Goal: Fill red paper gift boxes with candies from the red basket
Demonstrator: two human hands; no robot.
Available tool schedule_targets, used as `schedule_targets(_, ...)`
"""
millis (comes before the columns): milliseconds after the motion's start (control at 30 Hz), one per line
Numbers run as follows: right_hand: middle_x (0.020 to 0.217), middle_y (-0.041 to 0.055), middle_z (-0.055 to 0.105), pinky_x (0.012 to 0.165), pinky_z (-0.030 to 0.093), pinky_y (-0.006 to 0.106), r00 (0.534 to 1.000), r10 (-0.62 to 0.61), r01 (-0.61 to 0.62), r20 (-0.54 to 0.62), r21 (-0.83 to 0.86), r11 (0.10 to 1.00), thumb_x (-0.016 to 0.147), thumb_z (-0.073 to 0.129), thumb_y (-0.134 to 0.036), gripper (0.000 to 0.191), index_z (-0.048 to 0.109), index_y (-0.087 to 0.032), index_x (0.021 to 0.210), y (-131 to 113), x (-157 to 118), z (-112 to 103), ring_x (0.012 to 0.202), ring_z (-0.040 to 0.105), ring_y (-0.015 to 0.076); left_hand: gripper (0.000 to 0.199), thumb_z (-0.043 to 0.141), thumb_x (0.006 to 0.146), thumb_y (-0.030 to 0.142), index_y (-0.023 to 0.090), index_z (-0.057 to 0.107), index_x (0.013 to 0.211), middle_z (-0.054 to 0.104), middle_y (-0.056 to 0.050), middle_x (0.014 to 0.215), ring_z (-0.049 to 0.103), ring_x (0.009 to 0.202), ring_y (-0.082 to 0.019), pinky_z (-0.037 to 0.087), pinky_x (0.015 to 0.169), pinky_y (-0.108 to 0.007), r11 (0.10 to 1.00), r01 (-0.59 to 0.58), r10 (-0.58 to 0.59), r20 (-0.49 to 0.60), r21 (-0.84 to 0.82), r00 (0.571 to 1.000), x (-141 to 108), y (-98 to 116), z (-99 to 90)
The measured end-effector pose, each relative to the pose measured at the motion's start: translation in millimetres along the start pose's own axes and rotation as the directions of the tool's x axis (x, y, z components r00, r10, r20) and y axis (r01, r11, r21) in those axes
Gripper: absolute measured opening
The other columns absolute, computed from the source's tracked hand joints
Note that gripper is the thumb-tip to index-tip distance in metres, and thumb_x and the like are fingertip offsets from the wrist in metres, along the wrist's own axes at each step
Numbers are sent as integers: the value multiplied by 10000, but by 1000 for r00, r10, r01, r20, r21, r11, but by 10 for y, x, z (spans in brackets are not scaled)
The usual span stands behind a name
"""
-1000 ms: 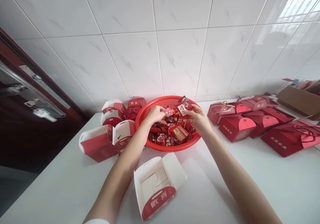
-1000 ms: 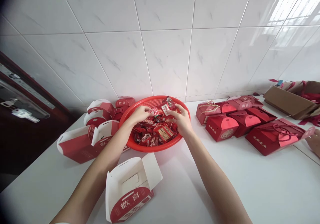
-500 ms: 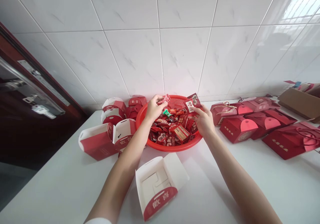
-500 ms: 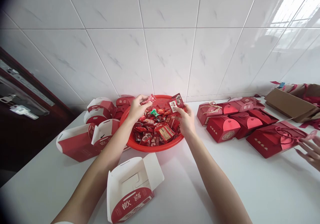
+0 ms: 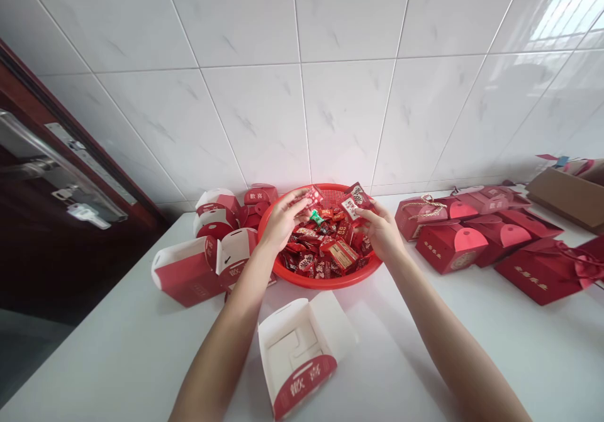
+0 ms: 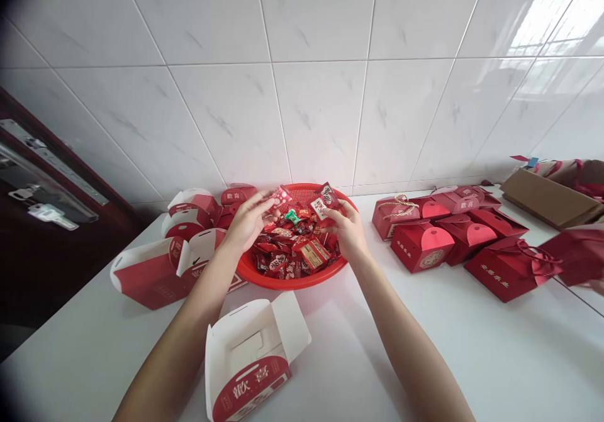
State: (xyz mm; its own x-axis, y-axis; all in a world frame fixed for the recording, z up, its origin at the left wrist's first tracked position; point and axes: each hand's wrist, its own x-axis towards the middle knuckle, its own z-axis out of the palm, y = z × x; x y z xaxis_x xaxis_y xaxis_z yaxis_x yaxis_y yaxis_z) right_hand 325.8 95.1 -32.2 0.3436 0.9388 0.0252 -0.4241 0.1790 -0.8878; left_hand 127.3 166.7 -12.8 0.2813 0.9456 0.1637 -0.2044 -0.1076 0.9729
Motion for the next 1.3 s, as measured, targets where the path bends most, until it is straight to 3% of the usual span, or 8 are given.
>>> schedule_targets(200,828,-5,704,514,540,231,985,75,-63,156,-79,995,605,878,-300,372,704,-205,919,-3,-107,84,690,658,151,300,840,654,354,203,810,912,767,-66,1008,687,841,-186,574,831,-347,998,60,-60,75,-3,995,-324,78,-89)
schedule_targets(467,930,13,720,506,548,230,951,33,15,308,-153,988,696,862,-303,319,714,-215,964,-186,-383,215,698,672,152,275,802,717,213,286,806,982,753,-46,1087,685,1045,-255,556,895,-359,942,-143,53,287,304,957,-699,493,-144)
schedule_targets(633,881,18,705,479,537,230,933,-20,115,360,-243,963,722,853,-324,320,712,-206,985,-291,-535,269,667,647,152,254,717,790,173,335,824,954,746,-35,1028,704,888,-222,538,785,-293,717,-345,-163,626,606,762,-1019,829,-240)
schedule_targets(800,870,4,696,491,534,240,911,26,122,411,-330,936,766,830,-347,344,674,-210,1040,-357,-662,296,563,607,111,384,560,824,50,286,799,1011,733,-25,1070,703,897,-192,509,781,-270,524,-426,-365,647,737,670,-1235,942,-217)
schedule_targets(933,858,-4,678,528,543,261,896,48,136,441,-377,916,786,812,-350,357,641,-203,1062,-380,-715,306,531,594,98,447,569,786,-15,250,751,1097,742,-9,1124,669,1079,-216,485,910,-283,490,-460,-472,669,740,574,-1294,897,-185)
schedule_targets(1000,877,1,669,531,542,267,892,50,142,449,-383,913,783,810,-350,357,634,-196,1052,-389,-730,323,530,594,98,458,593,805,15,263,719,1168,721,-14,1186,640,1151,-234,475,948,-301,486,-457,-474,664,745,578,-1305,881,-186)
schedule_targets(1200,1012,38,664,531,550,254,877,68,146,476,-399,905,784,805,-321,333,631,-196,1038,-449,-762,332,640,621,118,269,618,831,151,275,752,1030,618,-49,1149,645,1005,-236,482,819,-305,328,-393,-476,510,859,716,-1355,941,-214)
schedule_targets(1300,1000,49,669,530,545,248,826,135,144,547,-437,888,819,782,-316,324,642,-204,1089,-525,-786,274,711,633,146,210,677,815,275,272,754,1010,618,-48,1071,637,962,-245,476,790,-305,323,-395,-473,508,860,720,-1397,953,-246)
